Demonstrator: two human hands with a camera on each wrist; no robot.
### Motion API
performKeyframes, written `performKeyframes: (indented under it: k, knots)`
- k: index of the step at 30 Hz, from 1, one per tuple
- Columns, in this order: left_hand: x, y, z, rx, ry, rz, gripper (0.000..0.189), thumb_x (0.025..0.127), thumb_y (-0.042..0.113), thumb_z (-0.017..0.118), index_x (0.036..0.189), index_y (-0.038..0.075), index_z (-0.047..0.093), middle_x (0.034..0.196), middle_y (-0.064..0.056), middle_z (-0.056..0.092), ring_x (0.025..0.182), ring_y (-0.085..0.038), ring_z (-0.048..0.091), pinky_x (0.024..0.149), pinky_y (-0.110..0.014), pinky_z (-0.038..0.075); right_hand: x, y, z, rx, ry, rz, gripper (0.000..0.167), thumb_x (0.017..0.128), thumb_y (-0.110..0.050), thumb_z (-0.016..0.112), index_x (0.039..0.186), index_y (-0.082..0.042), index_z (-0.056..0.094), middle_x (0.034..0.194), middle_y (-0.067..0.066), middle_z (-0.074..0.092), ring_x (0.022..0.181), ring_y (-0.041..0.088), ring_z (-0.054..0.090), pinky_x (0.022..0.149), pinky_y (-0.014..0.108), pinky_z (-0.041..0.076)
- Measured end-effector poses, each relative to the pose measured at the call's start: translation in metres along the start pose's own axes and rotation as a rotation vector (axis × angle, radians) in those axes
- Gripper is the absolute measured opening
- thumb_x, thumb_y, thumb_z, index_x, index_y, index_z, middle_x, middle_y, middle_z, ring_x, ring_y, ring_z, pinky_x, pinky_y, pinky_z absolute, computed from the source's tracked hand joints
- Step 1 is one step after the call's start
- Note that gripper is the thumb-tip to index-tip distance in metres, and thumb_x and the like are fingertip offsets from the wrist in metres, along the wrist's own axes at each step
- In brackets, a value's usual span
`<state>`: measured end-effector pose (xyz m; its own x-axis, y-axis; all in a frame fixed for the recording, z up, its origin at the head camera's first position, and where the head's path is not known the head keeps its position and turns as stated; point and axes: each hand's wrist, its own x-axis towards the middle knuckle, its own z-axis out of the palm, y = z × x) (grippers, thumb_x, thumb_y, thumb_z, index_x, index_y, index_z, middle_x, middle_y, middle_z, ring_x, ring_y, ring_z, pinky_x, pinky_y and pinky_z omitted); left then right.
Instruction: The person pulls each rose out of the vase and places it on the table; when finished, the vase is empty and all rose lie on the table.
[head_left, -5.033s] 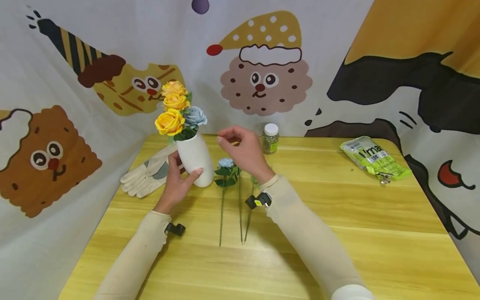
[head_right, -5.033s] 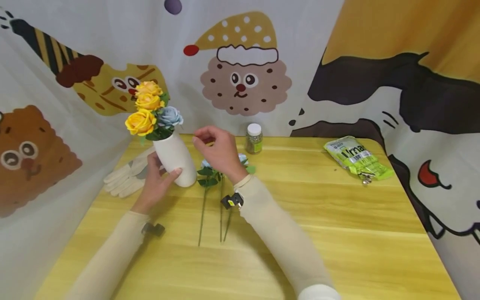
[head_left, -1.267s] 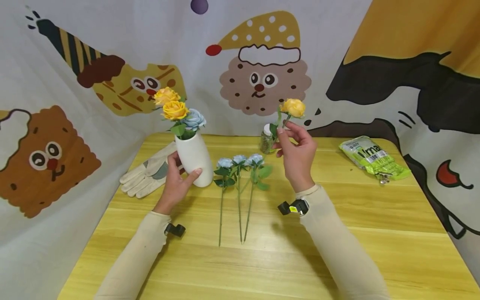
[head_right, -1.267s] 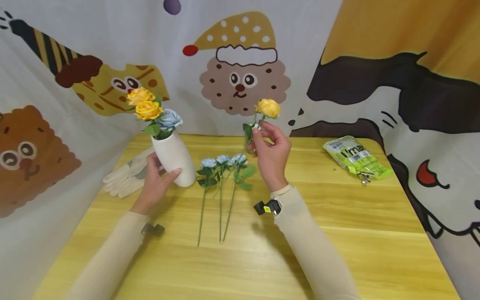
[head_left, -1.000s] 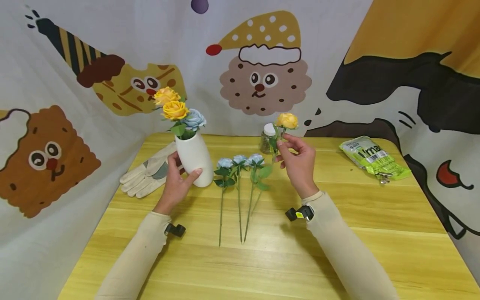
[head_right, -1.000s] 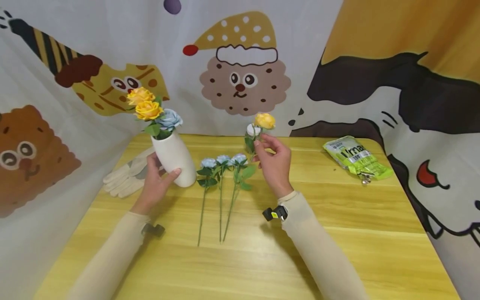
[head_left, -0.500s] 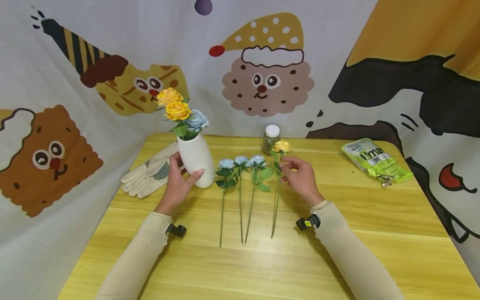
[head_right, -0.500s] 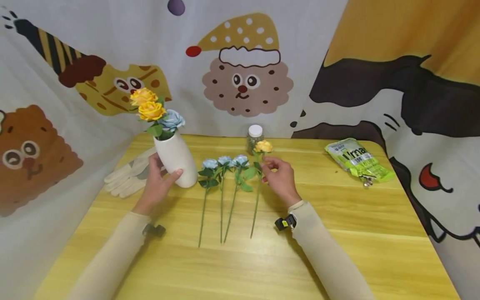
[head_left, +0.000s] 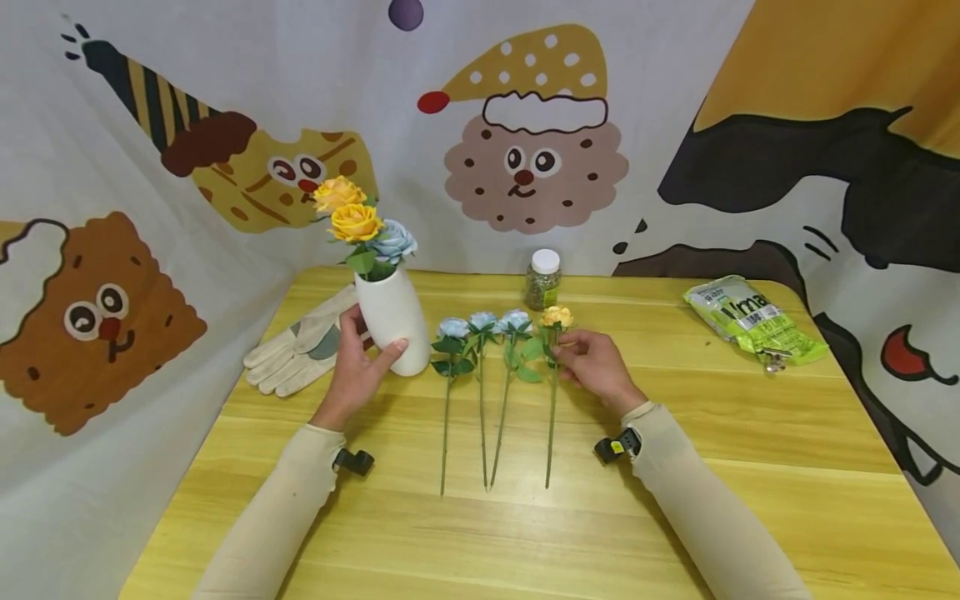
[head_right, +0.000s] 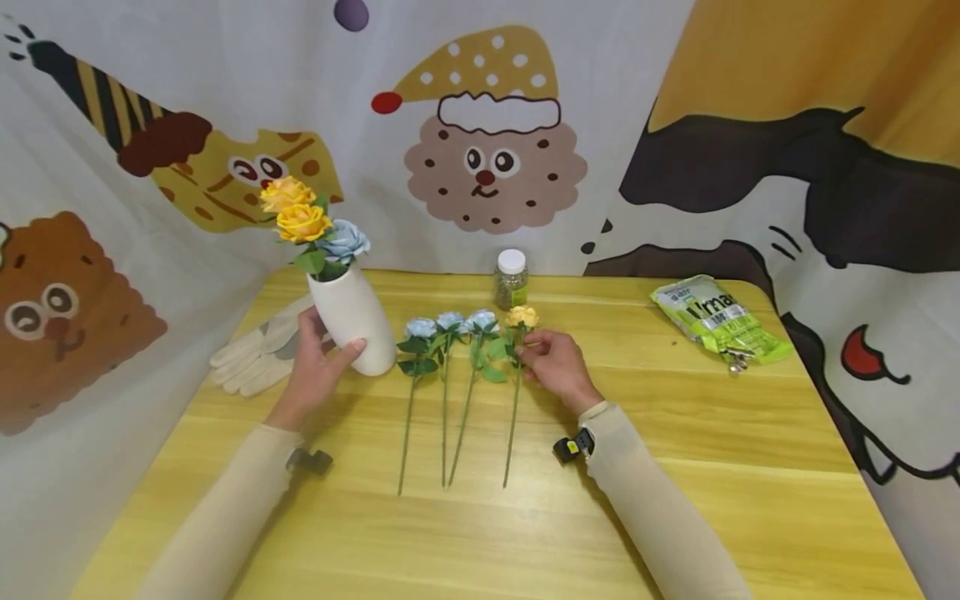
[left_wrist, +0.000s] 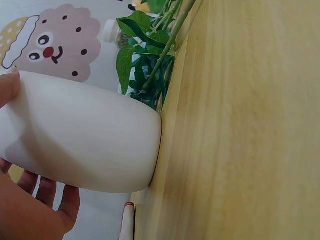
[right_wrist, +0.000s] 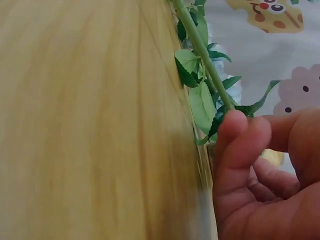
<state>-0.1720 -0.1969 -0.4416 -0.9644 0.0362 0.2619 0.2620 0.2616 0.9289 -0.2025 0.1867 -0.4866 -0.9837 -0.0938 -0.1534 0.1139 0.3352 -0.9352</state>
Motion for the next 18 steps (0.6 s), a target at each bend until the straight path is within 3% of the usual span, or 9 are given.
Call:
performKeyframes:
  k: [5, 9, 12, 18]
  knots:
    - [0.001, -0.002, 0.000, -0.006, 0.001, -0.002, 0.078, 0.098, 0.006, 0.071, 0.157, 0.000, 0.020, 0.151, -0.028, 0.034, 0.141, -0.041, 0.042, 0.117, -0.063, 0.034, 0.001, 0.002, 0.000, 0.087, -0.051, 0.026, 0.033, 0.102, -0.006, 0.064, 0.133, 0.006, 0.064, 0.096, 0.012, 0.071, 0.067, 0.016, 0.070, 0.059, 0.029, 0.060]
    - [0.005, -0.019, -0.001, -0.001, 0.003, -0.006, 0.079, 0.098, 0.005, 0.072, 0.158, 0.001, 0.020, 0.152, -0.027, 0.034, 0.141, -0.039, 0.042, 0.118, -0.062, 0.033, 0.002, 0.003, -0.001, 0.136, -0.100, 0.039, 0.037, 0.102, -0.001, 0.059, 0.137, 0.008, 0.060, 0.098, 0.011, 0.070, 0.071, 0.018, 0.071, 0.062, 0.029, 0.060]
    - [0.008, -0.033, -0.002, 0.000, 0.009, -0.004, 0.081, 0.097, 0.005, 0.073, 0.159, 0.005, 0.020, 0.153, -0.025, 0.034, 0.141, -0.039, 0.042, 0.118, -0.062, 0.033, 0.002, 0.004, -0.001, 0.136, -0.130, 0.061, 0.039, 0.102, -0.001, 0.056, 0.139, 0.010, 0.058, 0.100, 0.013, 0.070, 0.073, 0.018, 0.070, 0.064, 0.028, 0.060]
    - [0.008, -0.035, -0.003, 0.003, 0.010, 0.015, 0.082, 0.097, 0.010, 0.075, 0.159, 0.008, 0.021, 0.152, -0.020, 0.036, 0.140, -0.034, 0.044, 0.116, -0.060, 0.036, 0.003, 0.004, -0.002, 0.093, -0.130, 0.090, 0.040, 0.101, -0.001, 0.056, 0.139, 0.012, 0.058, 0.103, 0.021, 0.072, 0.070, 0.017, 0.070, 0.063, 0.027, 0.061]
